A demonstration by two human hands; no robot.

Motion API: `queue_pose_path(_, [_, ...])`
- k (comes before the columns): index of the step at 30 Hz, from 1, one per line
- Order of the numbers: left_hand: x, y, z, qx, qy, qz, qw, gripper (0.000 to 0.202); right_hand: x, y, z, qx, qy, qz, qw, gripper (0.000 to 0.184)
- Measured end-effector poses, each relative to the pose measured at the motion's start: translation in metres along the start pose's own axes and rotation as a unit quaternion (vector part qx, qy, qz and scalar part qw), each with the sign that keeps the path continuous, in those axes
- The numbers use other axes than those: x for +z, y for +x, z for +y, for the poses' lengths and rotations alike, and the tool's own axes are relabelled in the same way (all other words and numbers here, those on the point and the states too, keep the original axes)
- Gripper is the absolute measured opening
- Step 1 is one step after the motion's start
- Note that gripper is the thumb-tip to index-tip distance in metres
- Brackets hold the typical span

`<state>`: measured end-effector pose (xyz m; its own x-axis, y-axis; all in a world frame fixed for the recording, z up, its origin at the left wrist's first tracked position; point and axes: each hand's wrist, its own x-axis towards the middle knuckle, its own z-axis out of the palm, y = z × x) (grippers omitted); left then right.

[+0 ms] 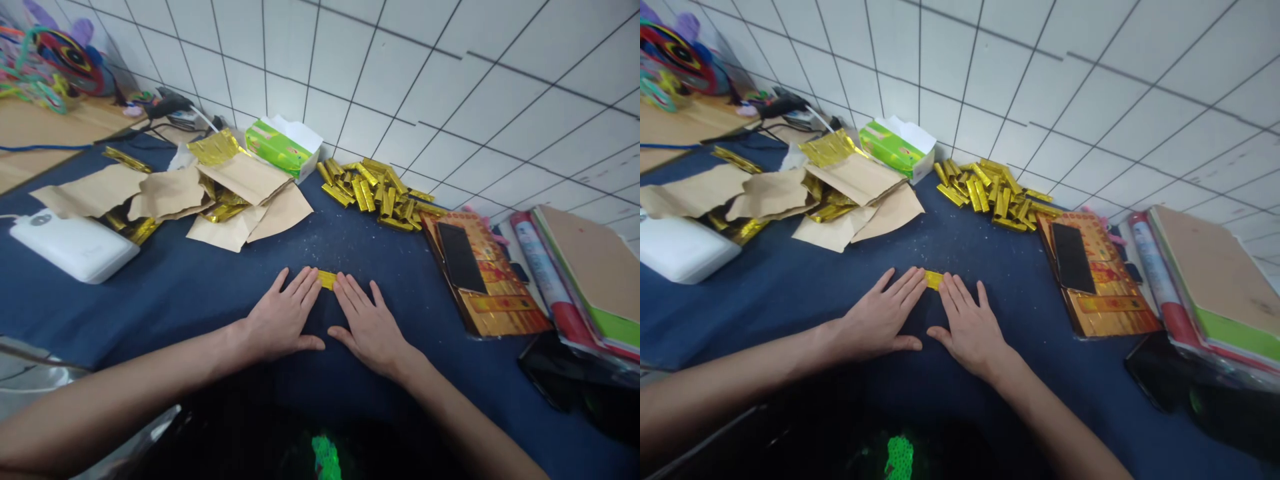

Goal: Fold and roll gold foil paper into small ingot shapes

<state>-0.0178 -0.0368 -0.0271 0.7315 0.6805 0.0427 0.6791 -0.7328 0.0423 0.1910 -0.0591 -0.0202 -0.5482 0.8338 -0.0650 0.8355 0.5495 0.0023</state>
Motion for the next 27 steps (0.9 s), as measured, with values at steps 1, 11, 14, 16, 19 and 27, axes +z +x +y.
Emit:
queue_pose_path(1, [0.0,0.0,0.0,0.002,0.0,-0.004,1.0,0.092,-0.001,0.001,-0.001,0.003,0.0,0.0,1.0,0.068])
queue_pose_path(11, [-0.002,0.004,-0.015,0.0,-0.004,-0.022,1.0,0.083,-0.002,-0.011,-0.019,0.006,-0.008,0.019,1.0,0.07])
queue_pose_path(14, [-0.005,0.004,-0.018,0.004,-0.006,-0.032,0.999,0.081,-0.002,-0.013,-0.021,0.005,-0.006,0.026,1.0,0.07])
queue_pose_path(16, [-0.009,0.004,-0.016,-0.002,-0.008,-0.032,0.999,0.083,-0.002,-0.012,-0.021,0.002,-0.005,0.027,1.0,0.07])
queue_pose_path(19, [-0.014,0.008,-0.003,0.002,-0.018,-0.01,1.0,0.092,-0.001,-0.011,-0.02,-0.001,-0.002,0.026,1.0,0.067])
queue_pose_path(27, [-0.002,0.023,0.016,0.09,-0.07,0.013,0.993,0.101,-0.002,-0.01,-0.022,0.01,0.009,0.008,1.0,0.057])
